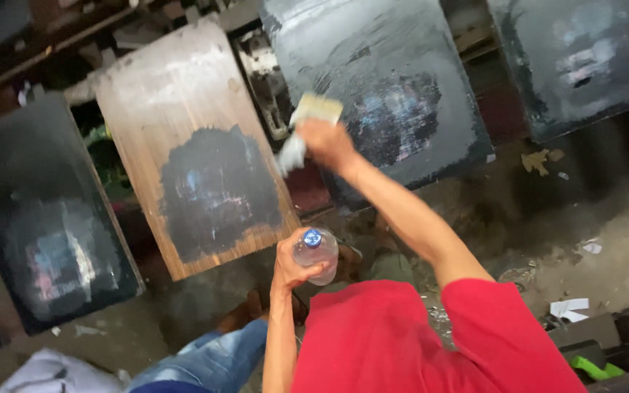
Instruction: Applying liquid adhesive to a series of screen printing boards using a bottle and a brush.
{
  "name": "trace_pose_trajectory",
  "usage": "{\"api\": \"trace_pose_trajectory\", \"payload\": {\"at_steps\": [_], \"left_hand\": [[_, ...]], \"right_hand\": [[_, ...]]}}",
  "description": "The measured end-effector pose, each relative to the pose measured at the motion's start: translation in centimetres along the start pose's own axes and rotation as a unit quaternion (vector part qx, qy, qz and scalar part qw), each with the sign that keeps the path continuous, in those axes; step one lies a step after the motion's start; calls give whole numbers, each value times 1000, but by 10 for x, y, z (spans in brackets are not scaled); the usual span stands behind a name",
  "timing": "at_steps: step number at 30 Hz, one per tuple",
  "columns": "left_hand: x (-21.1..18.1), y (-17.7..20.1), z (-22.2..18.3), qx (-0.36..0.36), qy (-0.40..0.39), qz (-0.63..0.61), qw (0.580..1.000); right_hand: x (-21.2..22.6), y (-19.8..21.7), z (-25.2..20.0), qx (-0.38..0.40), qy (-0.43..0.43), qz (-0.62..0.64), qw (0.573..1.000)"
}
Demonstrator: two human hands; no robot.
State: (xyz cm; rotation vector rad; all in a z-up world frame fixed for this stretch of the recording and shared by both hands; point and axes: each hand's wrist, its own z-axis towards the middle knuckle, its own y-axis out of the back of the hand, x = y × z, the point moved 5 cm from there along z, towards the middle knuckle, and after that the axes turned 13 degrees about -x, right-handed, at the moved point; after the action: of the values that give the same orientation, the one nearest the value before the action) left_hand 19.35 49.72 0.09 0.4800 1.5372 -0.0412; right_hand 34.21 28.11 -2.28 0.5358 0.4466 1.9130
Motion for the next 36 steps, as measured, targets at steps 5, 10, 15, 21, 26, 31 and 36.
{"api": "trace_pose_trajectory", "payload": {"at_steps": [5, 10, 15, 21, 26, 31, 36], "left_hand": [[8, -1, 4, 5, 13, -3, 1000], [16, 6, -1, 18, 32, 21, 999], [13, -3, 2, 23, 54, 32, 998], [1, -12, -2, -23, 45, 22, 998], [7, -21, -3, -59, 62, -14, 996], [15, -29, 2, -42, 66, 7, 997], [-21, -44, 16, -27, 58, -24, 998]], "right_hand": [[17, 94, -54, 150, -14, 195, 969], [-39, 174, -61, 226, -342, 380, 829], [-181, 84, -31, 91, -168, 198, 961], [-117, 25, -36, 58, -30, 27, 998], [-39, 130, -122, 96, 13, 223, 970], [-134, 191, -84, 149, -174, 251, 940], [-265, 159, -26, -5, -278, 27, 960]]}}
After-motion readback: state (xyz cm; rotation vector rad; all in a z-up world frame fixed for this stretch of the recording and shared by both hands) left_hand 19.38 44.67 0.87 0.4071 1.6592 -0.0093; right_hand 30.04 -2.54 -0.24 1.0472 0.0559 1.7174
